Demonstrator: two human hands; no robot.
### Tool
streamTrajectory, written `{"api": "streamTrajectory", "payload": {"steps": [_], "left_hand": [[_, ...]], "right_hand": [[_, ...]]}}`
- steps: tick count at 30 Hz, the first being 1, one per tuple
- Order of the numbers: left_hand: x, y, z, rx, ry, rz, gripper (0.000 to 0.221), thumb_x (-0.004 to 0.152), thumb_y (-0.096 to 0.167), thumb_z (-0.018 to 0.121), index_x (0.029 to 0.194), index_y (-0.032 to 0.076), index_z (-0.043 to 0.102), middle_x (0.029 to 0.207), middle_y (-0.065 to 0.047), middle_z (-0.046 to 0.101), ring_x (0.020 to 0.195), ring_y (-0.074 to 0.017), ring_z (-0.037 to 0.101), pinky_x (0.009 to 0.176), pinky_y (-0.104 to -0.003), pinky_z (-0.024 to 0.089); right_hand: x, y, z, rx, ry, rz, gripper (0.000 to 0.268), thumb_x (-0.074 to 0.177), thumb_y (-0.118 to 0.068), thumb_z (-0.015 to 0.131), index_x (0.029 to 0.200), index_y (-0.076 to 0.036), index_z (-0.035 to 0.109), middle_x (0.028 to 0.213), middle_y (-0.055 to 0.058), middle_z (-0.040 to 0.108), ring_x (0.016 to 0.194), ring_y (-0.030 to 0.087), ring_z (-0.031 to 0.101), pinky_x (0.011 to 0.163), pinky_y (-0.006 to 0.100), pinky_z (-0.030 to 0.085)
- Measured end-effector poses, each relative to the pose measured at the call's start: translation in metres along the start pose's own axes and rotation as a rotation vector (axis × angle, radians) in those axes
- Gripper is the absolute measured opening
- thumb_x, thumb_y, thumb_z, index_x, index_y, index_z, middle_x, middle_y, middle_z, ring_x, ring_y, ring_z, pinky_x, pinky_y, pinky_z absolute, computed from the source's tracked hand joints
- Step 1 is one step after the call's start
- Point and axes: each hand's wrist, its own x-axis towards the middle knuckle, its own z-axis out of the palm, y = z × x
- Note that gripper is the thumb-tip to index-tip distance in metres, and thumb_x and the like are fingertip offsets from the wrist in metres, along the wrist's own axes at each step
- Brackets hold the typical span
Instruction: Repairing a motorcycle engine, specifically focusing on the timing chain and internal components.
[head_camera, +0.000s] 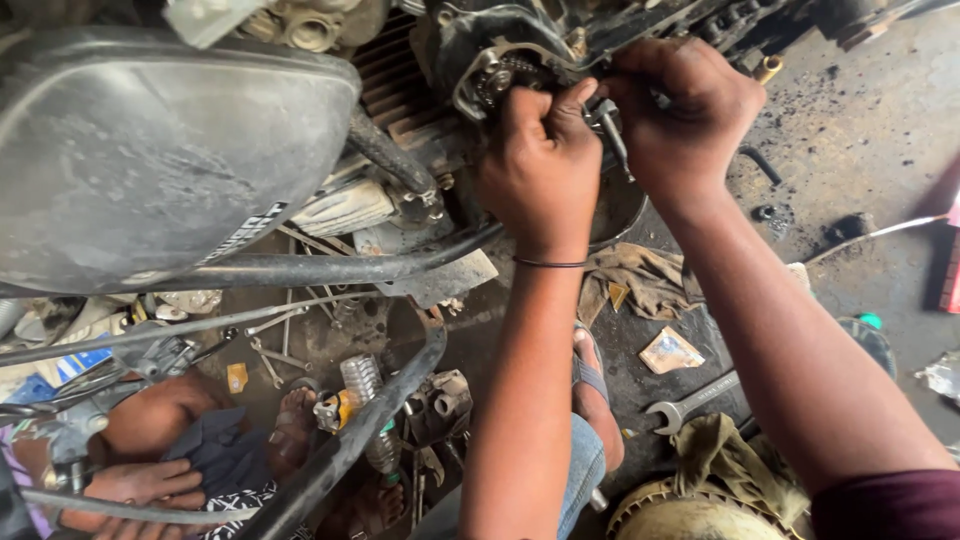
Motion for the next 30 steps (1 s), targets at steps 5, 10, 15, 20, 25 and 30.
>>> {"api": "streamTrajectory", "payload": {"steps": [5, 10, 15, 20, 25, 30], "left_hand": [[0.003, -0.008, -0.005, -0.239, -0.062, 0.096, 0.032, 0.095, 0.041, 0.076, 0.081, 0.017, 0.06, 0.066, -0.001, 0.063, 0.056, -0.0235, 0.064, 0.049, -0.034, 0.045], [-0.001, -0.005, -0.002, -0.191, -0.055, 0.082, 0.034, 0.095, 0.041, 0.077, 0.08, 0.016, 0.059, 0.068, 0.001, 0.065, 0.054, -0.0223, 0.063, 0.051, -0.034, 0.045], [-0.005, -0.003, 0.008, -0.033, -0.006, 0.017, 0.038, 0.089, 0.042, 0.08, 0.074, 0.016, 0.057, 0.061, 0.001, 0.062, 0.051, -0.0235, 0.061, 0.051, -0.038, 0.043], [-0.021, -0.017, 0.004, -0.379, -0.045, -0.033, 0.027, 0.095, 0.03, 0.08, 0.09, 0.011, 0.061, 0.073, 0.0, 0.068, 0.062, -0.0165, 0.065, 0.06, -0.029, 0.05], [-0.025, -0.024, -0.018, -0.63, -0.026, -0.144, 0.016, 0.099, 0.016, 0.076, 0.106, 0.007, 0.065, 0.086, -0.002, 0.073, 0.07, -0.0082, 0.07, 0.068, -0.023, 0.056], [-0.037, -0.043, -0.034, -0.725, -0.057, -0.233, 0.012, 0.1, 0.011, 0.072, 0.109, 0.005, 0.066, 0.09, -0.002, 0.075, 0.075, -0.0073, 0.071, 0.073, -0.024, 0.057]], "right_hand": [[-0.008, 0.01, 0.008, 0.173, 0.053, 0.282, 0.021, 0.091, 0.018, 0.081, 0.102, 0.001, 0.073, 0.098, 0.008, 0.078, 0.089, 0.013, 0.075, 0.082, 0.027, 0.061], [-0.007, 0.009, 0.0, 0.166, 0.017, 0.267, 0.019, 0.091, 0.017, 0.084, 0.099, 0.003, 0.073, 0.096, 0.009, 0.077, 0.088, 0.011, 0.074, 0.082, 0.028, 0.061], [-0.008, 0.014, 0.002, 0.143, -0.033, 0.171, 0.021, 0.09, 0.015, 0.088, 0.1, 0.004, 0.073, 0.096, 0.01, 0.077, 0.089, 0.012, 0.074, 0.082, 0.028, 0.061], [-0.011, 0.007, 0.007, 0.129, 0.01, 0.261, 0.02, 0.09, 0.015, 0.085, 0.098, 0.002, 0.073, 0.093, 0.008, 0.077, 0.085, 0.013, 0.074, 0.079, 0.027, 0.06], [-0.001, -0.044, 0.001, -0.095, -0.073, -0.042, 0.022, 0.088, 0.011, 0.085, 0.102, 0.0, 0.073, 0.102, 0.012, 0.071, 0.089, 0.024, 0.074, 0.078, 0.032, 0.059], [-0.004, -0.062, 0.008, -0.17, -0.08, -0.222, 0.02, 0.092, 0.01, 0.082, 0.106, 0.0, 0.072, 0.114, 0.013, 0.069, 0.099, 0.03, 0.073, 0.083, 0.036, 0.059]]}}
